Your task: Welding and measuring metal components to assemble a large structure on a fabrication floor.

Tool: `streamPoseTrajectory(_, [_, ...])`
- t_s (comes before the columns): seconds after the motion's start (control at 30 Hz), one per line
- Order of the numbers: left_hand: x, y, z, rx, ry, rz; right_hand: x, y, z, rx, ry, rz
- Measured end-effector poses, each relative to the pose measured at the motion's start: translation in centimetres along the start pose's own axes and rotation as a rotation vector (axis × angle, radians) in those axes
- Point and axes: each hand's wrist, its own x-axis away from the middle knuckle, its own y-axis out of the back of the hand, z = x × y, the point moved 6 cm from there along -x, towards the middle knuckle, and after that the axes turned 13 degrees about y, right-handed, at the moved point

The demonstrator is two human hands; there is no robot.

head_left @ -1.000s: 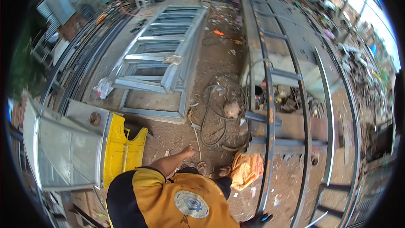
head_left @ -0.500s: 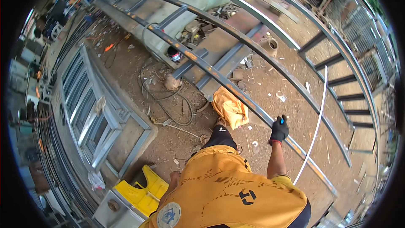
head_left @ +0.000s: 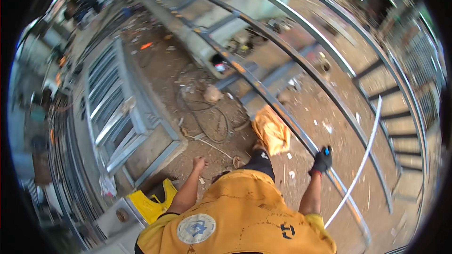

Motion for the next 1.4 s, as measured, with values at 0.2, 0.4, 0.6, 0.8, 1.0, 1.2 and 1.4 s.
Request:
streamPoseTrajectory(0.2, [-0.1, -0.3, 1.4, -0.077, -0.031, -0.105, 0.7, 1.4, 1.4, 0.095, 0.030, 0.061])
streamPoseTrajectory(0.4, [0.3, 2.0, 8.4, -0.095, 0.164, -0.192, 0.3, 1.1, 1.3, 0.158, 0.031, 0.033])
streamPoseTrajectory(0.6, [1.5, 4.1, 11.5, 0.057, 0.259, -0.245, 1.2, 2.5, 2.2, 0.146, -0.004, 0.034])
streamPoseTrajectory(0.8, [-1.0, 4.3, 10.9, 0.083, 0.170, -0.125, 0.8, 1.8, 3.1, 0.045, 0.022, -0.009])
streamPoseTrajectory(1.0, [0.7, 1.1, 6.9, 0.089, 0.138, -0.120, 0.8, 2.3, 3.6, 0.100, -0.023, 0.040])
streamPoseTrajectory(1.2, [1.0, 1.1, 7.2, 0.023, 0.125, -0.088, 0.9, 2.5, 3.3, 0.122, -0.008, 0.042])
streamPoseTrajectory(1.4, [1.1, 1.6, 7.9, 0.035, 0.174, -0.086, 0.9, 2.9, 3.4, 0.135, 0.004, 0.013])
